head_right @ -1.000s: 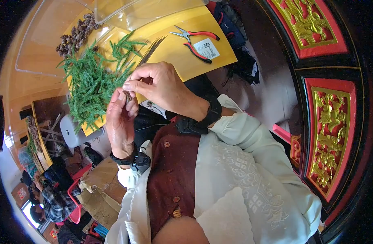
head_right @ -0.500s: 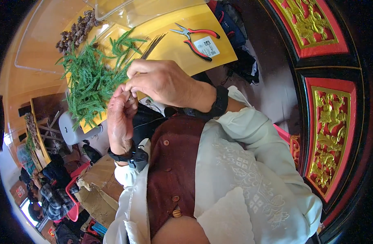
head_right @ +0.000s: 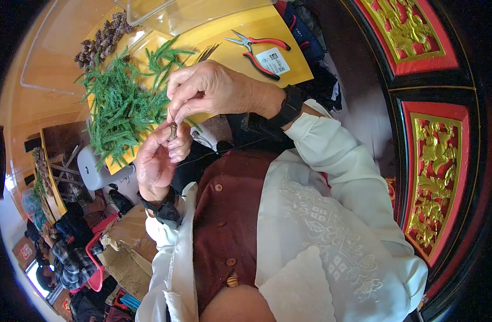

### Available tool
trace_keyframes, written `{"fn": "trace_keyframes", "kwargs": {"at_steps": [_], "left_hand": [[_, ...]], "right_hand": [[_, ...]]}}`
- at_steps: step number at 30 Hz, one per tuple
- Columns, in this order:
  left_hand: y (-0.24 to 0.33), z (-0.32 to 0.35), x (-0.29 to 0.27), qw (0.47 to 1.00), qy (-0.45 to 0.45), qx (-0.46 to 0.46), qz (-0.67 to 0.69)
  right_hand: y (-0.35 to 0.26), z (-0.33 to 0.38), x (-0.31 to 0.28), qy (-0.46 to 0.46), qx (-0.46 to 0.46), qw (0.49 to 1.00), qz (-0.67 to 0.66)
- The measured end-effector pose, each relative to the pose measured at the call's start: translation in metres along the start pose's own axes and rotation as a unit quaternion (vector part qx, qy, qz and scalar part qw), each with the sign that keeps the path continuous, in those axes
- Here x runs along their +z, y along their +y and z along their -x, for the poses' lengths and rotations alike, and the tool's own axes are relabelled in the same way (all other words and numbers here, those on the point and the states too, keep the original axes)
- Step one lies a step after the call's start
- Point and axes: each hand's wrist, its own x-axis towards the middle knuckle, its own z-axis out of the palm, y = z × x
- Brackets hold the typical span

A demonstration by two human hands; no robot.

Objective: Trimming pine branches and sorting pine cones into a container.

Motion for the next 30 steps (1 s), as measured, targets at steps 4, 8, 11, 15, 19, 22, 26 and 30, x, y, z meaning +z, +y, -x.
{"fn": "trace_keyframes", "kwargs": {"at_steps": [4,8,11,15,19,22,26,30], "left_hand": [[0.001,-0.001,-0.006,0.999,-0.016,-0.015,0.028],[0.004,-0.003,-0.008,0.999,-0.01,-0.03,0.019],[0.006,-0.003,-0.006,0.999,0.004,-0.038,-0.002],[0.01,-0.003,0.002,0.997,0.049,-0.028,-0.061],[0.012,-0.006,-0.001,0.979,0.081,0.016,-0.188],[0.003,-0.012,0.004,0.888,0.128,0.138,-0.42],[-0.006,-0.015,0.016,0.571,0.189,0.255,-0.757],[-0.007,-0.016,0.003,0.613,0.186,0.236,-0.731]], "right_hand": [[0.0,-0.001,0.002,0.006,-0.035,0.998,0.06],[-0.006,0.002,0.005,0.013,-0.023,0.994,0.106],[-0.006,0.004,0.008,0.018,-0.029,0.989,0.141],[-0.006,0.008,0.015,0.056,-0.025,0.983,0.174],[-0.014,0.011,0.023,0.102,0.029,0.972,0.21],[-0.018,0.009,0.027,0.106,0.069,0.957,0.26],[-0.015,0.013,0.037,0.14,0.146,0.944,0.261],[-0.007,0.017,0.031,0.128,0.152,0.959,0.202]]}}
